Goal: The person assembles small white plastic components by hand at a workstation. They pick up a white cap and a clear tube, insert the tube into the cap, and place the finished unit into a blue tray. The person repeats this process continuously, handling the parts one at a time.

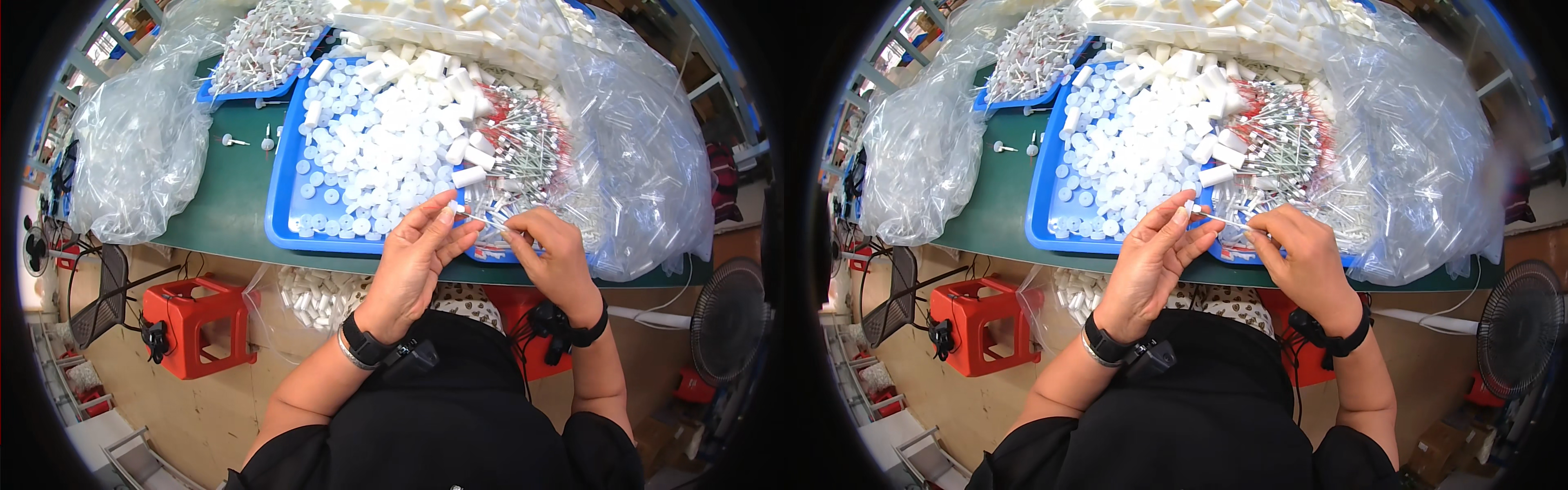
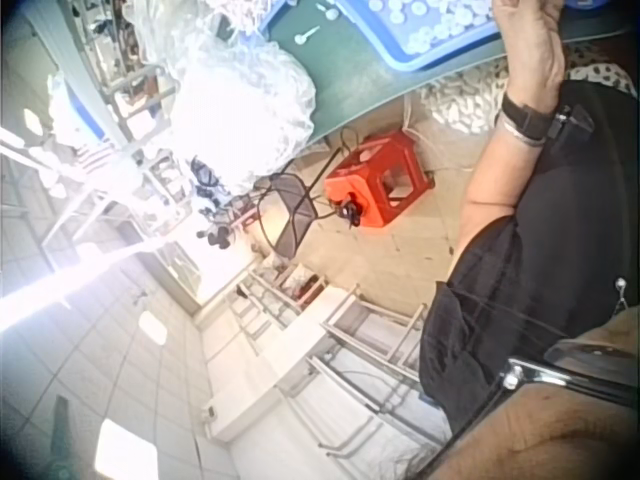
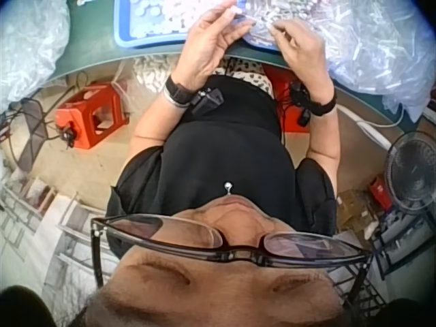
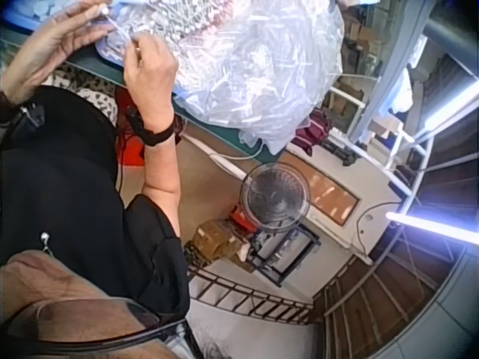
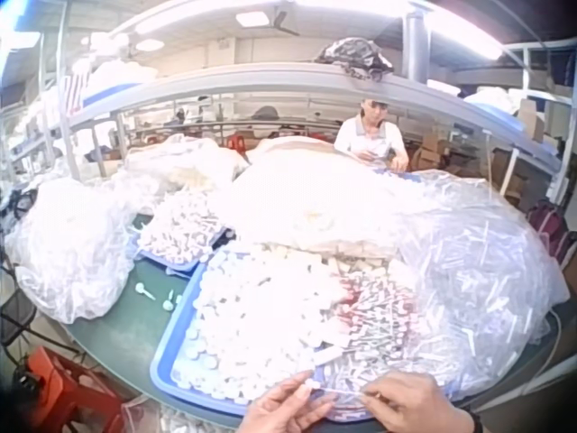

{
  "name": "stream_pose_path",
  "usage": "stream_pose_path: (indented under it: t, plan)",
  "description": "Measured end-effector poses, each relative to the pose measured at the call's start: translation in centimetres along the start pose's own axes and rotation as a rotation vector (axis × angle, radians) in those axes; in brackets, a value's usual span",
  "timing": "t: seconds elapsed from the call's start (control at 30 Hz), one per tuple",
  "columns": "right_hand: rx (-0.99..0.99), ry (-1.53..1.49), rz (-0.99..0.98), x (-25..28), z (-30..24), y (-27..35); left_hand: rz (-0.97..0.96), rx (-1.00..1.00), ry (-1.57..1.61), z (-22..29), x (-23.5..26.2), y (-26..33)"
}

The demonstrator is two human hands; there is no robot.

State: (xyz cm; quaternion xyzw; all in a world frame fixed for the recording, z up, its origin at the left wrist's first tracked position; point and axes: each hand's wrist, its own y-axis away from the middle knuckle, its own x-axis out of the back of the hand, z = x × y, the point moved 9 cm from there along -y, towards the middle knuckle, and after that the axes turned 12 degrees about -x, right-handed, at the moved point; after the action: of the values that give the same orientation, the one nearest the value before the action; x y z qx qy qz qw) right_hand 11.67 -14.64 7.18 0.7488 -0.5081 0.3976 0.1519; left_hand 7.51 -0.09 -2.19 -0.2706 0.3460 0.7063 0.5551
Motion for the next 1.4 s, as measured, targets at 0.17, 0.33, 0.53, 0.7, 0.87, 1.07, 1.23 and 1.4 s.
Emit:
stream_pose_path:
  t: [0.17,0.33,0.53,0.7,0.87,1.07,1.23,1.4]
  plan:
    - [-0.032,-0.157,-0.049,-1.1,0.1,-0.4,-0.094,0.076,-0.070,-1.7,-0.5,0.7]
    - [-0.607,-0.718,-0.468,-4.7,3.2,0.6,-0.141,0.055,-0.120,-1.4,-0.9,1.1]
    - [-0.342,-0.471,-0.295,-3.2,1.1,-0.4,-0.063,-0.119,-0.376,2.7,0.4,0.5]
    - [-0.024,0.134,0.044,1.0,2.0,-1.4,0.204,-0.762,-0.745,18.8,6.6,-1.6]
    - [0.083,0.230,-0.096,-0.6,1.4,-1.3,0.476,-0.636,-0.909,26.8,19.7,-5.1]
    - [0.087,0.354,0.071,-0.5,1.2,-2.9,0.407,-0.535,-0.864,24.9,19.9,-6.9]
    - [0.128,0.634,0.076,-2.5,1.5,-4.0,0.113,-0.735,-1.307,20.1,9.0,-4.9]
    - [0.118,0.596,0.073,-2.6,1.8,-4.0,-0.477,-0.844,-1.606,8.9,0.0,-1.4]
